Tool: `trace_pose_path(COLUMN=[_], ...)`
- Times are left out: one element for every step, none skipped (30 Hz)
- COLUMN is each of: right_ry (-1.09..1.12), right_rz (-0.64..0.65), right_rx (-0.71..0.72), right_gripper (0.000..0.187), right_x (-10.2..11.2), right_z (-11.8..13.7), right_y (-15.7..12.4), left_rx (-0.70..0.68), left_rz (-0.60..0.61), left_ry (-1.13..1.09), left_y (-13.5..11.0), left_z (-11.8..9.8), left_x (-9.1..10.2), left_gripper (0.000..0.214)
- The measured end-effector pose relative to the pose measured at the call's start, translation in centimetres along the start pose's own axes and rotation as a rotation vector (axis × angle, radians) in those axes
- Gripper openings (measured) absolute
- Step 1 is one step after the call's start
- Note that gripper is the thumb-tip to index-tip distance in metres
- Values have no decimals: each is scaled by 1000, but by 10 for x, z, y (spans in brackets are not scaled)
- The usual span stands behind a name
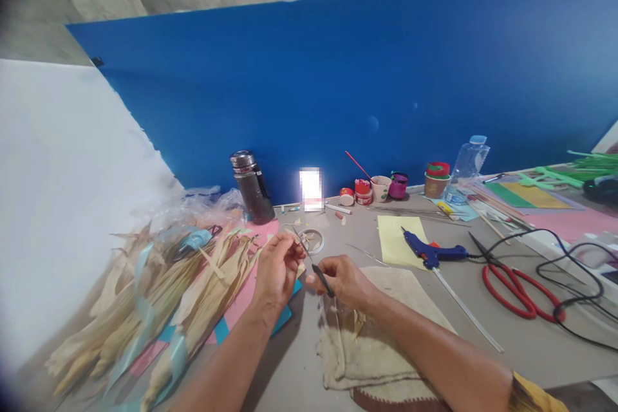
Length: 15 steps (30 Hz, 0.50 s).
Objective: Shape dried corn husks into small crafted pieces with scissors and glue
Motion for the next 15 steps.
trace_pose_path(right_ry=[3,9,18,29,40,50,61,73,87,103,117,128,132,132,130], right_rz=[0,-2,-3,-4,-6,-9,-12,-14,-16,-17,-16,-18,-19,-21,-20], right_rx=[1,4,7,10,11,8,2,-5,-14,-22,-29,-36,-41,-43,-41], right_gripper=[49,48,47,46,46,46,46,46,46,46,47,48,50,52,55], right_x=[0,0,0,-1,-1,-1,-1,-1,-1,-1,-1,-1,-1,-1,-1], right_z=[-1,-1,-1,-1,-1,-2,-2,-2,-3,-3,-4,-5,-6,-7,-8], right_y=[0,1,1,1,1,2,2,2,2,2,3,3,3,3,3], left_rx=[-2,-2,1,5,10,16,20,24,27,30,34,38,46,54,58], left_rz=[0,-1,-3,-6,-10,-14,-19,-23,-23,-21,-14,-5,6,12,15], left_ry=[5,10,15,19,24,28,30,30,30,27,23,16,6,-8,-26], left_y=[0,0,0,0,0,0,0,0,0,0,0,0,0,0,-1], left_z=[0,0,1,1,1,1,1,1,0,-1,-2,-3,-4,-5,-5], left_x=[0,0,1,1,1,1,1,1,0,0,0,-1,-1,-1,-1], left_gripper=[16,16,17,18,18,19,19,20,20,21,21,22,23,23,24])
Point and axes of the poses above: each hand's wrist, its own y-axis towards the middle knuckle, its own x-axis out of the back of the hand, z = x × y, the point moved 2 cm from there along y, towards the middle knuckle, and after that the axes turned 4 degrees about z, right-handed, at the moved point
